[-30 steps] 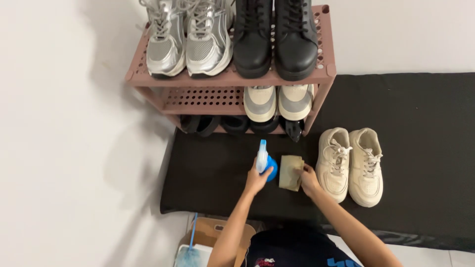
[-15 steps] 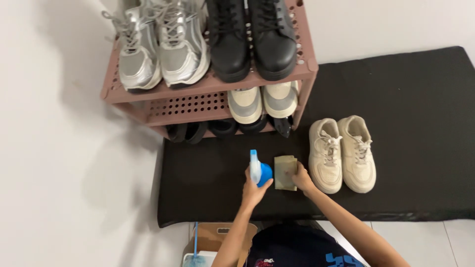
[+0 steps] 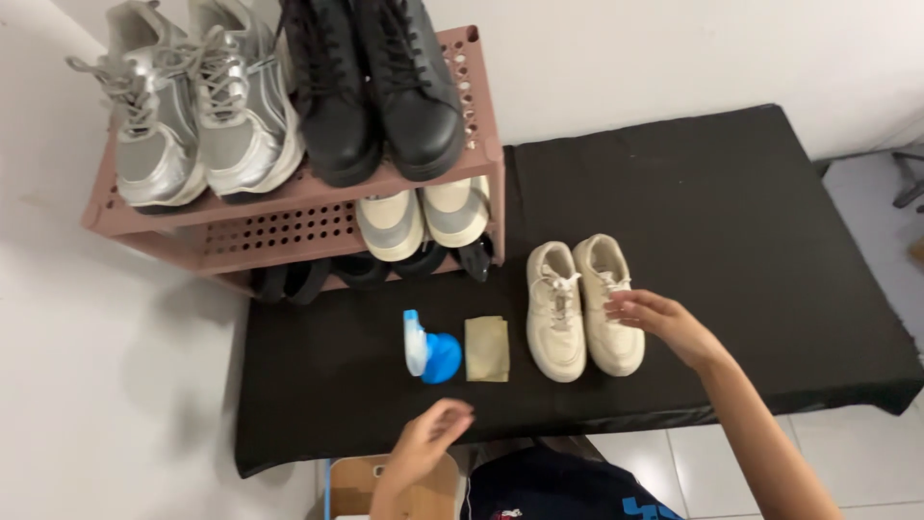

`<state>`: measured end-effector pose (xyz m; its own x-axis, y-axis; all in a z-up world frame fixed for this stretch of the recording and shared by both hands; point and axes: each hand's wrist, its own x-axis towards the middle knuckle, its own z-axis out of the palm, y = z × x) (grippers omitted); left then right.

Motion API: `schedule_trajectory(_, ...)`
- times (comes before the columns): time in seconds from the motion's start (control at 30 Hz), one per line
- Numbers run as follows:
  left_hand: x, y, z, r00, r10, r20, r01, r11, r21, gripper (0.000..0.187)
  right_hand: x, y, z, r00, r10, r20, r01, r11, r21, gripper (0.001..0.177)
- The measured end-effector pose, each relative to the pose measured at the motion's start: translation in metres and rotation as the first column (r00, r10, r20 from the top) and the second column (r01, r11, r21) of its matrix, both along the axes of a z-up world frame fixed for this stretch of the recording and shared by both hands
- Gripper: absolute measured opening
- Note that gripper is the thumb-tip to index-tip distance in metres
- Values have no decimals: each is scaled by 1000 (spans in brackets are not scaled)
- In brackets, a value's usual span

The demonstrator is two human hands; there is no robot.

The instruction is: The person wipes a pair of white sneakers with a cloth, then places them on a shoe rack. The person handles the sneakers and a cleaning cloth, and briefly adjusts the laces before returning the shoes to the rack.

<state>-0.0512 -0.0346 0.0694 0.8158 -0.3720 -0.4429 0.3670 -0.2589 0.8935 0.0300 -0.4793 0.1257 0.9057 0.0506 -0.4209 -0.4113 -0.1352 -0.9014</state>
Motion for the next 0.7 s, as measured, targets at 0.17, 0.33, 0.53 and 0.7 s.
schedule_trajectory(0.17, 67, -146, -63, 968, 59, 244, -58, 998, -11, 56, 16, -73, -70, 994, -77, -79, 64, 985, -159, 51)
schedule_trajectory(0.33, 137, -218, -128, 977, 49, 208, -121, 929, 350, 108, 35, -89, -120, 978, -32, -205, -19, 970, -244, 66)
schedule_trajectory(0.53, 150, -223, -131, 997, 49, 52, -67, 895, 442, 119, 35, -86, -140, 961, 74, -267, -127, 975, -184, 77)
schedule_trajectory(0.7, 135, -226, -108, 826, 164, 540, -348, 901, 259, 117, 42, -86, -138, 993, -77, 85, 101, 937, -336, 66)
